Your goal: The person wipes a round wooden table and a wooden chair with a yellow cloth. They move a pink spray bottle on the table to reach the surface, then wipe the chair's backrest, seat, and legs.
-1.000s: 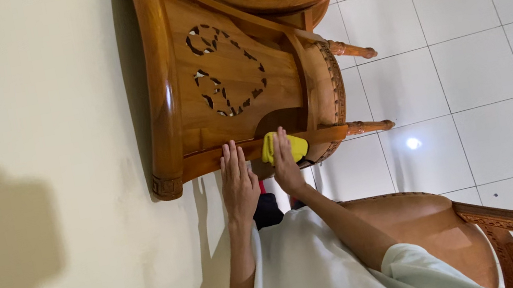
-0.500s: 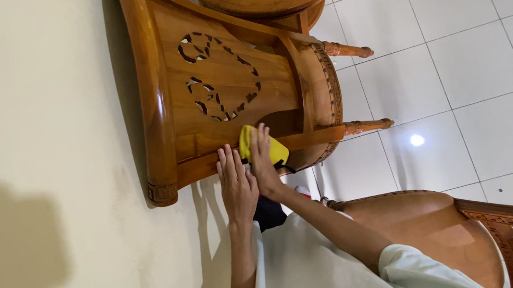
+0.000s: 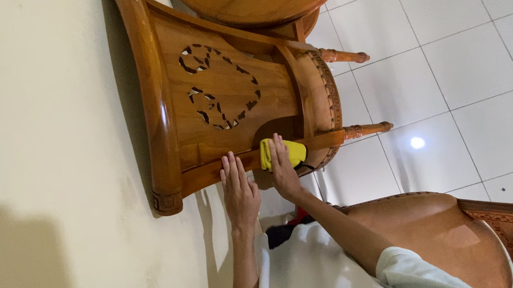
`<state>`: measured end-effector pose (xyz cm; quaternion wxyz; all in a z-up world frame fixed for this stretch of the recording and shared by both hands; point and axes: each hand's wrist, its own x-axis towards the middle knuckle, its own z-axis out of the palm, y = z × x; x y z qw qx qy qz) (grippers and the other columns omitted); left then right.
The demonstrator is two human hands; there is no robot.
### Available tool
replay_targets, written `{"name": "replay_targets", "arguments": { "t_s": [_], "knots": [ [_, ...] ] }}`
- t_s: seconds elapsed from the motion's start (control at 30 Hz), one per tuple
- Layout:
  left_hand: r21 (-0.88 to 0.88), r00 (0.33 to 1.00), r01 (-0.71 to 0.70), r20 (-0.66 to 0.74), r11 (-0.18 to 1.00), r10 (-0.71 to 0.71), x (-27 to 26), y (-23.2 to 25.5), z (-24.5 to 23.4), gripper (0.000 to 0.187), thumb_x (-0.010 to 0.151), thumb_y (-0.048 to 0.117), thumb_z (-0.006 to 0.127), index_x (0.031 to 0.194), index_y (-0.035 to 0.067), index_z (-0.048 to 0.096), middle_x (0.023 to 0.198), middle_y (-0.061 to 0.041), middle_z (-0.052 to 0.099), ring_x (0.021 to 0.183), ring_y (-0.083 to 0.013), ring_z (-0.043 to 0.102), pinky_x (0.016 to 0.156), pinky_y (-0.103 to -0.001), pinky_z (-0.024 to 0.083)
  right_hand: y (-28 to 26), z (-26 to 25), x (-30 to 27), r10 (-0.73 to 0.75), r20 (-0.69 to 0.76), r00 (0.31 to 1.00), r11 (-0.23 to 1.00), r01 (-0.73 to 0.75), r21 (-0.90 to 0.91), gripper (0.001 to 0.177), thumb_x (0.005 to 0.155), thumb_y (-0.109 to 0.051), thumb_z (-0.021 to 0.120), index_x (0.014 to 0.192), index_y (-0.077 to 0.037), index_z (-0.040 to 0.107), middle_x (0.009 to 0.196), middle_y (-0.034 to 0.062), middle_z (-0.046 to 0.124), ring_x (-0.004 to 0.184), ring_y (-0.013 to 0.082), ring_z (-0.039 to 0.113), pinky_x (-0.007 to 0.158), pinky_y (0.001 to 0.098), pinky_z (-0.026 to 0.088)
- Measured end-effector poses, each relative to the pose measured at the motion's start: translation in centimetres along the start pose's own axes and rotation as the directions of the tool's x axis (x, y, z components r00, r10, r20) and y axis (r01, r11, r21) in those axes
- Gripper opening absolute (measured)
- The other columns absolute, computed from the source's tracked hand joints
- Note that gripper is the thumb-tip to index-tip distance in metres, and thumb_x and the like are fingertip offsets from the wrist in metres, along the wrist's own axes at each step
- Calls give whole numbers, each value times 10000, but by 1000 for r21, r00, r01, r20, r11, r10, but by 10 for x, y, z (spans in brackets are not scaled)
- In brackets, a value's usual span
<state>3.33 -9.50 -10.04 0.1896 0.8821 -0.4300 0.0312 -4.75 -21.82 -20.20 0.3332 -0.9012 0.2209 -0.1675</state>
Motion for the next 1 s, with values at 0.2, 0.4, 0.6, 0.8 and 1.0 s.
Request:
{"name": "replay_targets", "arguments": {
  "t_s": [0.2, 0.4, 0.6, 0.8, 1.0],
  "knots": [
    [15, 1000, -9, 11, 1000, 8, -2, -3, -1, 670, 927, 7, 548, 1560, -52, 334, 1686, -161, 250, 1568, -315, 239, 1282, -454, 252, -24, -5, 4, 149, -39, 988, 979, -142, 148, 927, 861, 94, 519, 1630, 35, 6, 1696, 312, -45, 1583, 491, -11, 1283, 555, 83],
    [21, 999, -45, 9, 999, 45, -1, -6, 0, 660, 924, 15, 547, 1552, -39, 353, 1670, -157, 273, 1545, -306, 260, 1273, -468, 249, -51, 6, -6, -76, -134, 988, 973, 103, 206, 960, 914, -67, 681, 1590, 67, 13, 1645, 338, -42, 1525, 513, -6, 1232, 600, 81],
    [-31, 999, -22, 28, 999, 23, -1, -4, -7, 653, 936, 20, 527, 1561, -28, 343, 1680, -142, 277, 1558, -294, 256, 1278, -439, 246, -19, 16, -17, -37, -86, 996, 999, 39, 23, 920, 870, 40, 603, 1616, 39, 66, 1689, 293, 58, 1577, 466, 93, 1272, 574, 137],
    [35, 999, -14, 32, 999, 13, 2, -2, -2, 660, 909, 65, 560, 1529, -27, 355, 1651, -170, 275, 1526, -304, 253, 1249, -463, 228, 10, 25, -23, 132, -165, 977, 985, -110, 136, 966, 771, 151, 559, 1583, 66, 44, 1662, 322, 17, 1540, 494, 79, 1238, 573, 123],
    [57, 1000, 6, -1, 998, -6, 0, 3, -2, 637, 930, 70, 541, 1539, -5, 370, 1661, -149, 287, 1550, -295, 248, 1269, -447, 232, 17, 43, -16, 364, -272, 891, 917, -292, 270, 1064, 695, 205, 536, 1584, 12, -15, 1660, 311, -37, 1546, 486, 9, 1251, 567, 95]
  ]
}}
